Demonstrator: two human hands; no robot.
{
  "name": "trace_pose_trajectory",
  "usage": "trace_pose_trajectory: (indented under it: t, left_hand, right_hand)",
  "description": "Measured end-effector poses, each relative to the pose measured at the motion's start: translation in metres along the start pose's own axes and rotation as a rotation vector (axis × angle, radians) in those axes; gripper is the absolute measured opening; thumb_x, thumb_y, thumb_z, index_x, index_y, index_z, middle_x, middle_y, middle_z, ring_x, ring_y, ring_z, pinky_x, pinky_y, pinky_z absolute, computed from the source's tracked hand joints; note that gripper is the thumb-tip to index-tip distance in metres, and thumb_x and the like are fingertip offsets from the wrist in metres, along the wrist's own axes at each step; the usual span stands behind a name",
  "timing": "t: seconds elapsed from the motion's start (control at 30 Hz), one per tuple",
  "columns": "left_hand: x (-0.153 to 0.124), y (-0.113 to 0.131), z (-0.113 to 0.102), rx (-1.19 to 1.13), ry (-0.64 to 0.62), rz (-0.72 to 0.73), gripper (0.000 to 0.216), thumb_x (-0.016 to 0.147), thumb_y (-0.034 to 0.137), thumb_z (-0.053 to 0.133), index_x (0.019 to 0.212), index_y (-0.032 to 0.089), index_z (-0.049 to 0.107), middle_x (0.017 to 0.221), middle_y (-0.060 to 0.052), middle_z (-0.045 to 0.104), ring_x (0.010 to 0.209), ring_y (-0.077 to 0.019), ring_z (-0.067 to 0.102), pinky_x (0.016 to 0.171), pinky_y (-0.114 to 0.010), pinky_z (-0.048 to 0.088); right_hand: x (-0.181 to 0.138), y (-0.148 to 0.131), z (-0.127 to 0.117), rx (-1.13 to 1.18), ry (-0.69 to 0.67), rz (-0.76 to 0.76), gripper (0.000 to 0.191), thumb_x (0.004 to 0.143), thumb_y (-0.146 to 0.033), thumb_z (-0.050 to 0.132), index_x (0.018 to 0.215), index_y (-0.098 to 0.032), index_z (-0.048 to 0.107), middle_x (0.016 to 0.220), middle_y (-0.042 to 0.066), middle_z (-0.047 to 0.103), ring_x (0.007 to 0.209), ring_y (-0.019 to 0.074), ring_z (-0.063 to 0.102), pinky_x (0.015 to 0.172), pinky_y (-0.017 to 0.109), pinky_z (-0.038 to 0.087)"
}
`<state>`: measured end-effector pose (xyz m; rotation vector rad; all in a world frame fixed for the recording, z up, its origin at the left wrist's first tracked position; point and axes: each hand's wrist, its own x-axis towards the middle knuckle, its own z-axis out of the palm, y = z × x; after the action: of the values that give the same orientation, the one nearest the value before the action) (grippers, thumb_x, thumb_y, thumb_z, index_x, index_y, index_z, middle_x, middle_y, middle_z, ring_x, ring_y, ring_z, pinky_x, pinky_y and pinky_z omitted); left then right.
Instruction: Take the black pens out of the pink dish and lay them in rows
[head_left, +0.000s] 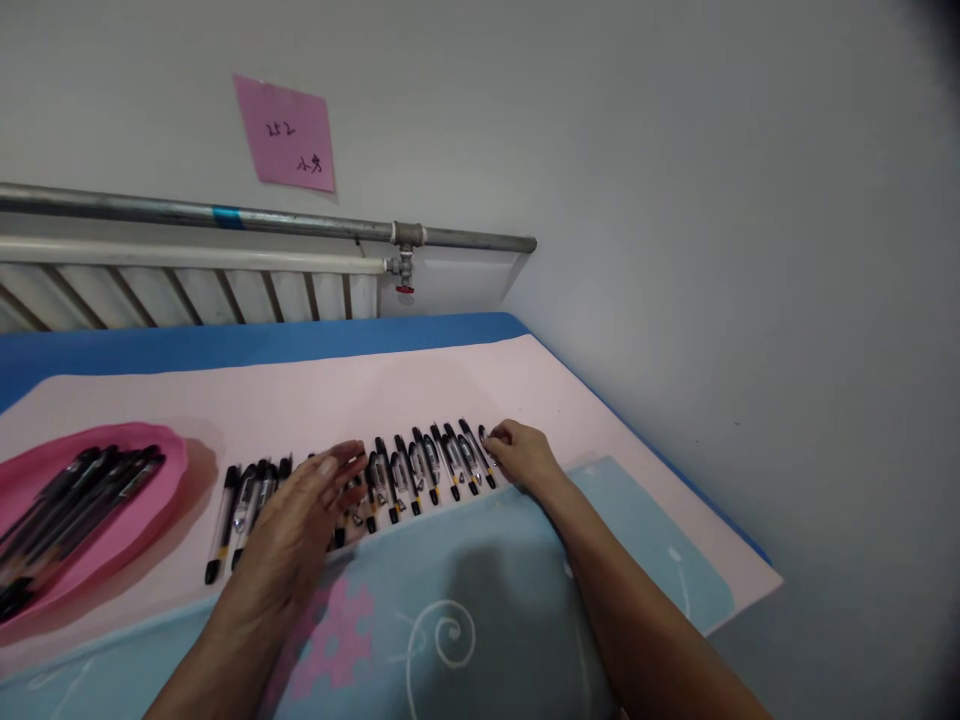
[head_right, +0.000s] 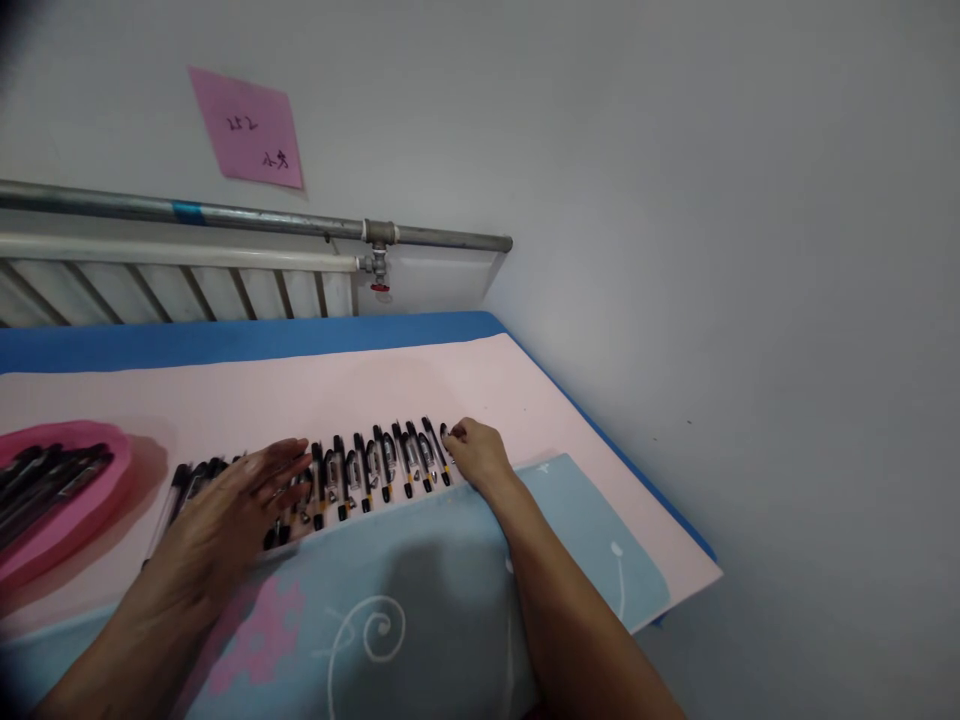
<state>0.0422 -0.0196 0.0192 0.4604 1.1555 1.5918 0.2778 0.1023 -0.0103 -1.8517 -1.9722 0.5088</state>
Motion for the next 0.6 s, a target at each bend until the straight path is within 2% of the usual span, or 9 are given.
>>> trace_pose_trajectory:
  t: [0.13,0.3,0.47,0.6]
  left_hand:
    - [0.004,-0.002,-0.006,-0.005,-0.028,0.007,0.032,0.065,0.038,0.066,0.088,0.016,0.064,0.11,-0.01,0.062,0.105,-0.0263,0.055,0.081,-0.036,0.046]
    - [0.011,0.004,-0.016,-0.011,-0.009,0.024,0.03,0.067,0.038,0.064,0.088,0.016,0.064,0.11,-0.009,0.062,0.103,-0.025,0.056,0.074,-0.031,0.049]
    - [0.019,0.021,-0.034,-0.029,0.061,0.084,0.029,0.067,0.038,0.064,0.088,0.017,0.064,0.106,-0.005,0.063,0.102,-0.0217,0.056,0.077,-0.028,0.048]
    - [0.023,0.034,-0.046,-0.021,0.166,0.146,0.022,0.069,0.035,0.062,0.082,0.017,0.064,0.095,-0.002,0.065,0.098,-0.0197,0.057,0.08,-0.028,0.045]
  right_hand:
    - [-0.002,0.003,-0.002,-0.01,0.01,-0.085,0.021,0.077,-0.028,0.049,0.078,-0.018,0.067,0.073,0.002,0.066,0.071,0.013,0.058,0.064,0.021,0.038]
    - [-0.008,0.008,-0.012,-0.116,0.07,-0.076,0.023,0.078,-0.025,0.045,0.078,-0.018,0.067,0.071,0.003,0.066,0.068,0.0132,0.057,0.061,0.021,0.035]
    - [-0.015,0.007,-0.015,-0.182,-0.027,-0.062,0.022,0.076,-0.022,0.045,0.077,-0.018,0.067,0.07,0.003,0.066,0.066,0.0132,0.055,0.059,0.021,0.034]
    - [-0.016,0.003,-0.012,-0.165,-0.082,-0.077,0.022,0.077,-0.022,0.046,0.079,-0.017,0.067,0.074,0.004,0.067,0.068,0.0133,0.056,0.061,0.021,0.035]
